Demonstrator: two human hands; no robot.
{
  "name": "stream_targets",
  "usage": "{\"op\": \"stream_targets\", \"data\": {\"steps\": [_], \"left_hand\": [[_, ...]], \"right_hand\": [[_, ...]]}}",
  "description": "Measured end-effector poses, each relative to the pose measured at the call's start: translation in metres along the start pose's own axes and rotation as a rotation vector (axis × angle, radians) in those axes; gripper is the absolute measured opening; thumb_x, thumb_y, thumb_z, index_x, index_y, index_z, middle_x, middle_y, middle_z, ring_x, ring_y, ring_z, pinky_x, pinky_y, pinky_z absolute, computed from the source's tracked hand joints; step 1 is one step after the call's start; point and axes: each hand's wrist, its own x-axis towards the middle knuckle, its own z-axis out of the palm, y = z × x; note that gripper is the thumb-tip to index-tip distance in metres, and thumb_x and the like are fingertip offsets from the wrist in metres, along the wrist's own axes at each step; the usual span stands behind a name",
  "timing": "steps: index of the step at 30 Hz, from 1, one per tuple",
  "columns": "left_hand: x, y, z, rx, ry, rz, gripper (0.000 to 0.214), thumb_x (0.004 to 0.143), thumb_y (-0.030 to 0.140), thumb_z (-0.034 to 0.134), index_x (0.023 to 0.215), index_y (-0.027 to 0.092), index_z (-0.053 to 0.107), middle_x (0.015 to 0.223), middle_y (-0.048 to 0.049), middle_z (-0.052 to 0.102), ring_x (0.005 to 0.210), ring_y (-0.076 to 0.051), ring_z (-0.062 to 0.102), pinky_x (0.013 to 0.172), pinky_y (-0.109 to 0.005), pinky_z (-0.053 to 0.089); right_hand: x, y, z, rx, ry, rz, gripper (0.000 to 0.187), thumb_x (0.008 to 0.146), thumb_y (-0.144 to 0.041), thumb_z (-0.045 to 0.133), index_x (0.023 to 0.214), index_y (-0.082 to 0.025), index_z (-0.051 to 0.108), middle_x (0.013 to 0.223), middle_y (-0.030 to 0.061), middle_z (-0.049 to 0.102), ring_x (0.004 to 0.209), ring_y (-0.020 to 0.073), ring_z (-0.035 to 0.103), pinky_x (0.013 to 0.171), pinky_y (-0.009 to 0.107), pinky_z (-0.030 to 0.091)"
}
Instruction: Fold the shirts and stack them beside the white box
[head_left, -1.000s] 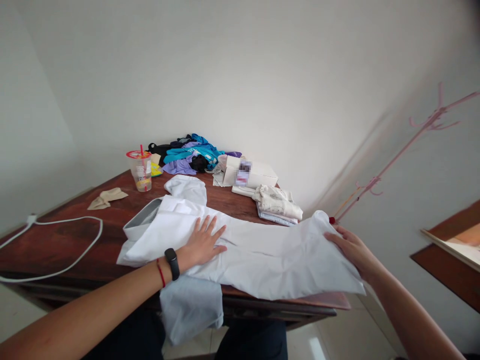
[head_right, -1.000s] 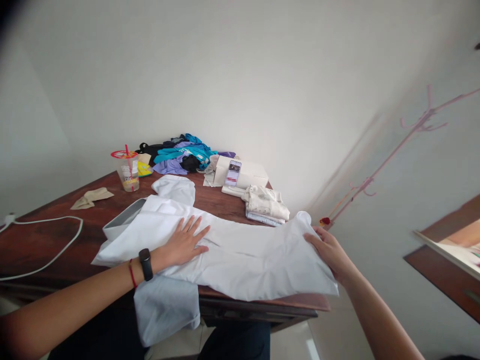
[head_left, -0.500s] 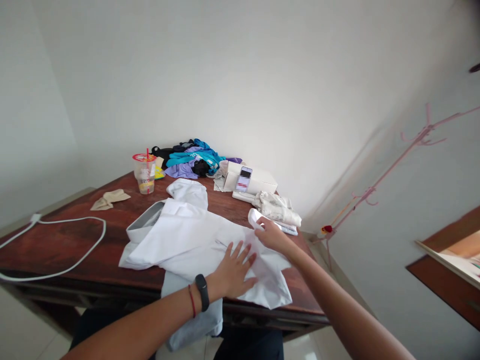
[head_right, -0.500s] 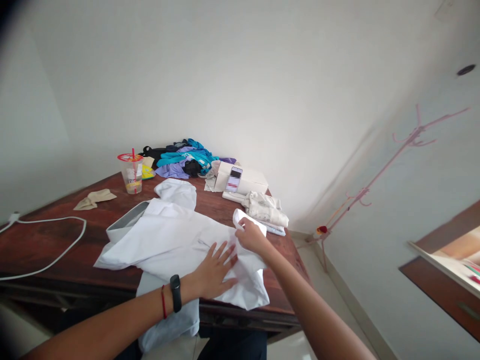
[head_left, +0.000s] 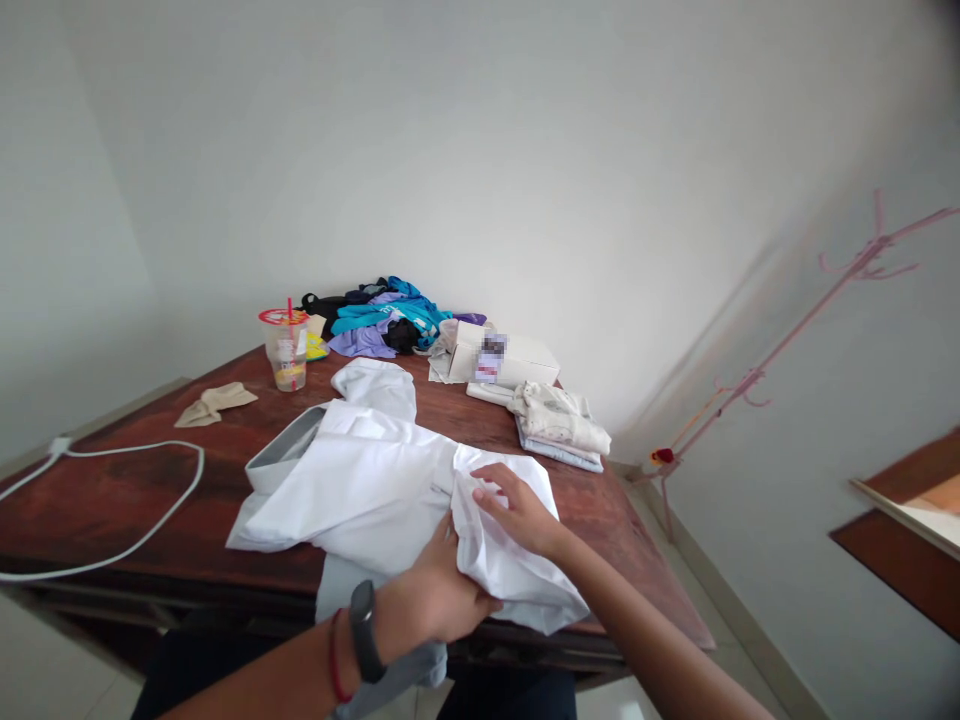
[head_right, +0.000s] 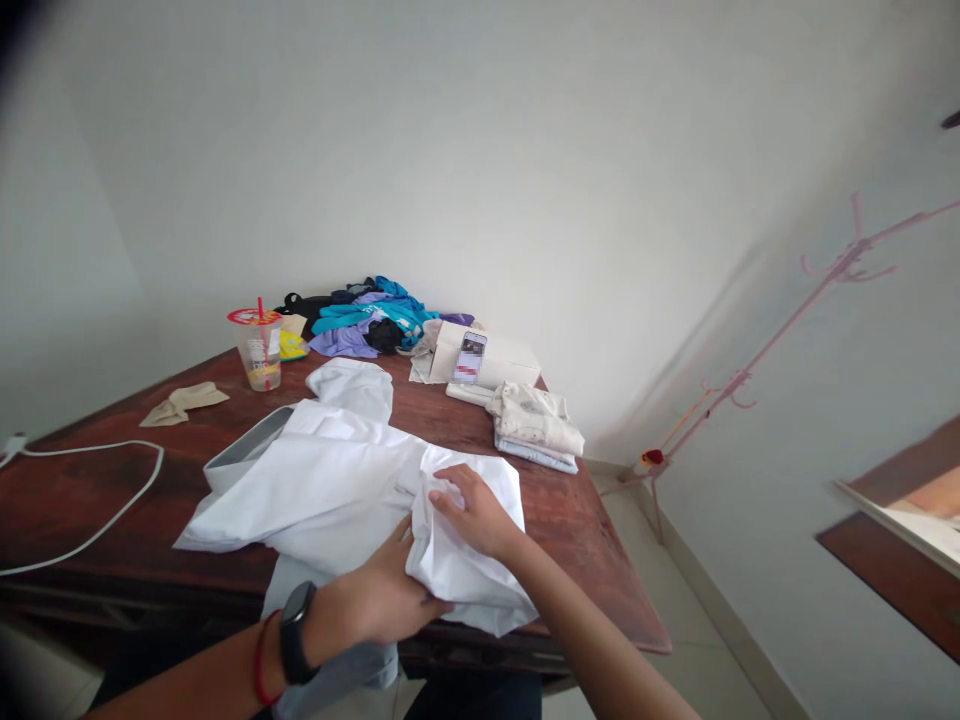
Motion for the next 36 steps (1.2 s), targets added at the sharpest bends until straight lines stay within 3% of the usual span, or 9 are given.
{"op": "stream_targets", "data": {"steps": [3, 7, 11, 15, 20, 26, 29, 32, 36], "left_hand": [[-0.024, 0.003, -0.019, -0.145, -0.086, -0.026, 0.067, 0.093, 0.057, 0.057, 0.15, 0.025, 0.048, 0.157, -0.0137, 0.043, 0.144, -0.036, 0.039, 0.12, -0.055, 0.028], [-0.038, 0.013, -0.034, -0.231, -0.064, -0.206, 0.05, 0.1, 0.054, 0.046, 0.125, 0.019, 0.07, 0.14, -0.0147, 0.061, 0.132, -0.033, 0.054, 0.112, -0.048, 0.042], [-0.052, 0.02, -0.011, -0.211, 0.161, -0.264, 0.035, 0.101, 0.042, 0.047, 0.096, 0.024, 0.077, 0.106, -0.0067, 0.077, 0.104, -0.026, 0.07, 0.096, -0.039, 0.056], [-0.068, 0.028, 0.014, -0.08, 0.423, -0.11, 0.023, 0.091, 0.027, 0.058, 0.11, 0.028, 0.072, 0.094, -0.0027, 0.079, 0.093, -0.023, 0.075, 0.084, -0.031, 0.062], [-0.058, 0.052, 0.0, 0.018, 0.66, 0.079, 0.023, 0.087, 0.013, 0.055, 0.098, 0.025, 0.071, 0.097, -0.0066, 0.075, 0.1, -0.022, 0.073, 0.086, -0.03, 0.062], [-0.016, 0.061, -0.015, -0.041, 0.443, 0.06, 0.043, 0.098, 0.028, 0.05, 0.141, 0.019, 0.053, 0.146, -0.0146, 0.055, 0.133, -0.027, 0.055, 0.107, -0.042, 0.052], [0.017, 0.051, -0.006, -0.075, 0.378, -0.044, 0.059, 0.105, 0.034, 0.038, 0.159, 0.014, 0.026, 0.164, -0.0162, 0.029, 0.152, -0.028, 0.029, 0.119, -0.048, 0.039], [0.042, 0.031, 0.013, -0.047, 0.281, -0.162, 0.068, 0.106, 0.041, 0.031, 0.162, 0.008, 0.011, 0.167, -0.0196, 0.012, 0.155, -0.032, 0.015, 0.12, -0.053, 0.033], [0.045, 0.0, 0.041, 0.076, 0.132, -0.289, 0.072, 0.104, 0.053, 0.032, 0.161, 0.009, 0.022, 0.166, -0.0207, 0.013, 0.153, -0.041, 0.014, 0.118, -0.063, 0.029]], "right_hand": [[-0.012, 0.009, 0.004, -0.13, -0.117, -0.063, 0.061, 0.099, -0.059, 0.045, 0.147, -0.02, 0.05, 0.157, 0.0138, 0.043, 0.148, 0.0287, 0.033, 0.122, 0.047, 0.027], [-0.011, 0.013, 0.022, -0.264, -0.255, 0.004, 0.071, 0.1, -0.064, 0.037, 0.159, -0.026, 0.03, 0.17, 0.0082, 0.014, 0.157, 0.0311, 0.001, 0.125, 0.056, 0.013], [-0.009, 0.011, 0.043, -0.433, -0.196, 0.026, 0.078, 0.097, -0.062, 0.046, 0.161, -0.025, 0.024, 0.17, 0.0102, 0.007, 0.156, 0.0361, -0.002, 0.122, 0.064, 0.007], [-0.013, 0.011, 0.053, -0.472, -0.09, 0.014, 0.073, 0.096, -0.056, 0.048, 0.16, -0.028, 0.027, 0.169, 0.0087, 0.012, 0.156, 0.0357, 0.003, 0.121, 0.064, 0.007], [-0.013, 0.014, 0.055, -0.435, -0.059, 0.024, 0.072, 0.096, -0.056, 0.049, 0.159, -0.029, 0.029, 0.169, 0.0079, 0.015, 0.156, 0.0358, 0.006, 0.121, 0.065, 0.007], [-0.008, 0.023, 0.051, -0.252, -0.072, 0.034, 0.076, 0.089, -0.053, 0.061, 0.156, -0.027, 0.037, 0.167, 0.0092, 0.024, 0.155, 0.0362, 0.01, 0.121, 0.064, 0.004], [-0.004, 0.031, 0.037, 0.122, 0.002, 0.046, 0.063, 0.089, -0.045, 0.062, 0.147, -0.023, 0.051, 0.154, 0.0113, 0.048, 0.147, 0.033, 0.035, 0.122, 0.053, 0.022], [-0.006, 0.04, 0.013, 0.647, 0.226, 0.158, 0.045, 0.086, -0.044, 0.062, 0.122, -0.019, 0.067, 0.123, 0.0116, 0.07, 0.118, 0.0287, 0.063, 0.103, 0.043, 0.048], [-0.03, 0.052, -0.014, 0.924, 0.617, 0.302, 0.028, 0.074, -0.041, 0.072, 0.092, -0.019, 0.069, 0.102, 0.0067, 0.073, 0.099, 0.0217, 0.067, 0.09, 0.033, 0.053]]}}
